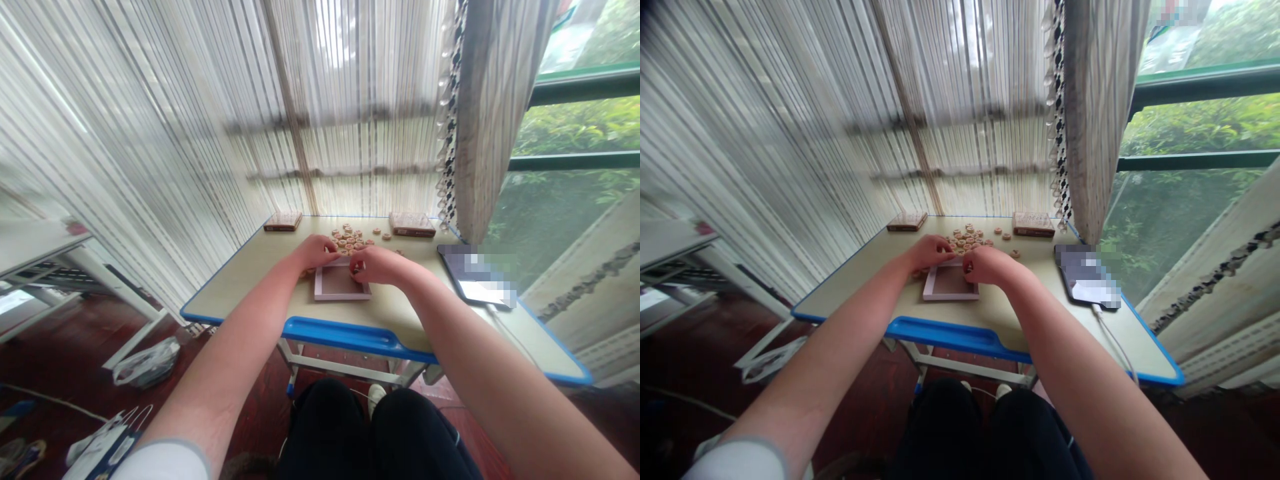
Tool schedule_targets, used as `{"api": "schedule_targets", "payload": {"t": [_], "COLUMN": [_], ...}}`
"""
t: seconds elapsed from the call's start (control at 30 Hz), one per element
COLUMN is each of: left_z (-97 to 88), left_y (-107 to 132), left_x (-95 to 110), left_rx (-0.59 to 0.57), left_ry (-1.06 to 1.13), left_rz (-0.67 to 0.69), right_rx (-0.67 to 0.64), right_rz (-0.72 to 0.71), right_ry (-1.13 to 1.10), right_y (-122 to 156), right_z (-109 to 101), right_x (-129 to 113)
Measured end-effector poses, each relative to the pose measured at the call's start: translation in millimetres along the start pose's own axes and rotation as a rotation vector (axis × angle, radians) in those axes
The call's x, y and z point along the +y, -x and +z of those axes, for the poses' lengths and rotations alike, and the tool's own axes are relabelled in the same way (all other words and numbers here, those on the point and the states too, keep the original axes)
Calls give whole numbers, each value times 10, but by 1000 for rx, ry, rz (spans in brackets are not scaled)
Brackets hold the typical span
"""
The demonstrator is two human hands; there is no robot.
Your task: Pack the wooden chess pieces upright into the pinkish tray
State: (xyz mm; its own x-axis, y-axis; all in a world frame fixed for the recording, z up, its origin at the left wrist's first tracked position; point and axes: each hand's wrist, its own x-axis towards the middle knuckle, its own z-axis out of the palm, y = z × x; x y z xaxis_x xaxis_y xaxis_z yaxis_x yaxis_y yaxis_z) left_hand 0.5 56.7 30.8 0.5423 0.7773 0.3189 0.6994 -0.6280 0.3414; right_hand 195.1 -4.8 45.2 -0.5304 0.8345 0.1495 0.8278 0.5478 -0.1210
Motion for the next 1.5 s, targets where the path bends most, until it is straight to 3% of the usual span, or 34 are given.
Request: {"api": "schedule_targets", "payload": {"t": [1.0, 1.1, 1.2, 1.33, 1.5], "left_z": [-9, -4, -15, -43, -18], "left_y": [13, -1, -23, -33, -36], "left_x": [20, 16, -26, -104, -150], "left_rx": [-6, 33, 150, 251, 103], "left_ry": [-59, -107, -176, -144, -118], "left_rz": [17, -8, -101, -243, -260], "right_rx": [-78, -75, -64, 10, 216], "right_rz": [15, 30, 54, 139, 361], "right_ry": [-10, -9, -36, -83, -88], "right_y": [-10, 7, 12, -9, -34], "right_z": [-9, -29, -53, -68, -37], "right_x": [48, 31, 23, 69, 229]}}
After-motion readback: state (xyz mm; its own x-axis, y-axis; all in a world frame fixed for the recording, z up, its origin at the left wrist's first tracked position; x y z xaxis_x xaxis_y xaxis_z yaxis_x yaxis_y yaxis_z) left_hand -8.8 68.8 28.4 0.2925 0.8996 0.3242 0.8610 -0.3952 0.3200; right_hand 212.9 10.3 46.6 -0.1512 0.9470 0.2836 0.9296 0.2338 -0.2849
